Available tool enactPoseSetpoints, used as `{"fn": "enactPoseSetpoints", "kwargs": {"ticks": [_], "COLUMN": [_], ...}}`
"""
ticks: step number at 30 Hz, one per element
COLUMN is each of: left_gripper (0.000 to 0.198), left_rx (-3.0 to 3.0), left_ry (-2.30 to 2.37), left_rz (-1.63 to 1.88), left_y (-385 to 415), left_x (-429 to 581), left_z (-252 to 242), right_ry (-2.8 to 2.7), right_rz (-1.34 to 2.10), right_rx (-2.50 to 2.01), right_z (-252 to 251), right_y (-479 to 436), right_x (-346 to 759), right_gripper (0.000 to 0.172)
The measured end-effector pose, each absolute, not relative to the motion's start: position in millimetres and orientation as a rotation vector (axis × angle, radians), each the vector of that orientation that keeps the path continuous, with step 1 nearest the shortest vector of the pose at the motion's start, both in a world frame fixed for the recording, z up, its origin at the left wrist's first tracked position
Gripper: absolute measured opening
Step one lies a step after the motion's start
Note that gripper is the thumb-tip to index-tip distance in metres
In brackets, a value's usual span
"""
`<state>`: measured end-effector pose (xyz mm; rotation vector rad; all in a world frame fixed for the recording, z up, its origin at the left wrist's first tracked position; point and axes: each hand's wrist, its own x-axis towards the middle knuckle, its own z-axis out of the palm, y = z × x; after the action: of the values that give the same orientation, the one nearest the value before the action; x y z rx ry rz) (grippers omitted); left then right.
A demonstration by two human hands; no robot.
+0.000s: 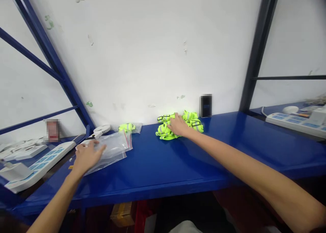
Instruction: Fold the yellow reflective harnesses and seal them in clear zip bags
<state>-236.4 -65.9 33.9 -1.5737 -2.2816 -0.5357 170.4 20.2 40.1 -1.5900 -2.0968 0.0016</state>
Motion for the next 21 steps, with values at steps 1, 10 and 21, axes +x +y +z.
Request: {"fn": "enactPoseSetpoints", "kwargs": {"ticks": [1,10,21], "left_gripper": [0.060,0.061,0.086], "left_rx": [-1.567,-1.894,-1.983], "left_ry": [-2.266,-2.149,-2.462], "left_rz": [-0.429,-0.019,-0.008], "left_y": [-70,-71,-74], "left_x": [-231,-236,-231], "left_z": [26,5,8], "right_ry": [-2.137,-2.278,-1.276], "right_rz": [-0.168,-0.635,1.424], "right_rx": [-1.608,-1.172,-1.169], "right_z": [39,57,20], "right_y": [21,7,51], "right_x": [167,127,-9], "right_gripper": [0.025,0.050,0.018]}}
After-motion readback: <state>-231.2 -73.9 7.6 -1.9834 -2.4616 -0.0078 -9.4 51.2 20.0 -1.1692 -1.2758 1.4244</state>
